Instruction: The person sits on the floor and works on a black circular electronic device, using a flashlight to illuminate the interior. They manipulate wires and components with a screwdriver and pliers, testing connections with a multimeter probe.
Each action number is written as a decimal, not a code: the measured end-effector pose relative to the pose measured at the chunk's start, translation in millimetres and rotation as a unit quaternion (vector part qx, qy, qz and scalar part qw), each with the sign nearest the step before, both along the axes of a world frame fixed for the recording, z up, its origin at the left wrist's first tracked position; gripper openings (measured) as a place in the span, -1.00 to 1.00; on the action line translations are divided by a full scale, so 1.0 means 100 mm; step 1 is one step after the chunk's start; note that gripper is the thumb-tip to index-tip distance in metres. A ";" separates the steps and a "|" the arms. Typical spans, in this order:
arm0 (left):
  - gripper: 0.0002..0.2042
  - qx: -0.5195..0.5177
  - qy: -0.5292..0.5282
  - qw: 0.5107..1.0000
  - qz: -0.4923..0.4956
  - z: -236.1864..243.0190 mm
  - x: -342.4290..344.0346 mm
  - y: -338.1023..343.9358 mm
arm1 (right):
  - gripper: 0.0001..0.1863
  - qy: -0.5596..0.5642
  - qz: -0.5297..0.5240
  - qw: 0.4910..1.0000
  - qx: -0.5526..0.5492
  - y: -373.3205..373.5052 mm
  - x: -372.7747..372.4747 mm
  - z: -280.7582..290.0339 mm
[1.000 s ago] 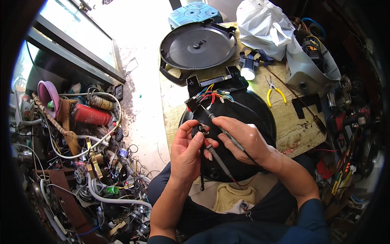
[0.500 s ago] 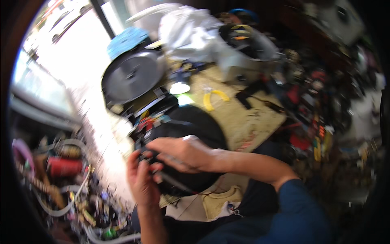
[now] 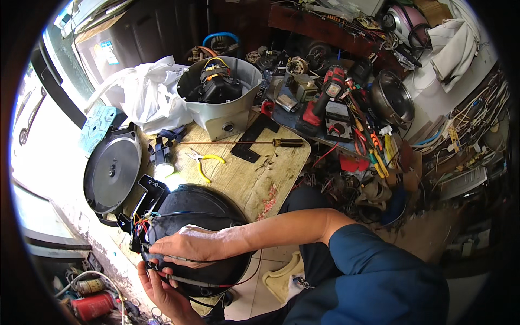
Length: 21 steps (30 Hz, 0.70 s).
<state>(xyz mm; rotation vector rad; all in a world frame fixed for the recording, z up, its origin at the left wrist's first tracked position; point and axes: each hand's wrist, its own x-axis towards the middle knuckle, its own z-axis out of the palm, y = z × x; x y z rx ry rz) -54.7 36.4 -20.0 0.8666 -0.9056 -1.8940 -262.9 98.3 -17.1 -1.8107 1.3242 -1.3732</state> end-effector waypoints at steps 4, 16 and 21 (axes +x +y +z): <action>-0.57 -0.003 -0.006 1.000 0.001 0.02 0.00 0.00 | -0.63 -0.019 -0.017 0.999 -0.026 -0.02 0.05 -0.02; -0.56 0.007 -0.005 1.000 0.001 0.05 -0.09 0.06 | -0.59 0.028 -0.013 0.999 -0.034 0.00 -0.07 -0.02; -0.61 0.034 0.020 0.999 -0.027 0.09 -0.11 0.01 | -0.60 0.035 -0.034 0.999 -0.021 -0.04 -0.02 -0.03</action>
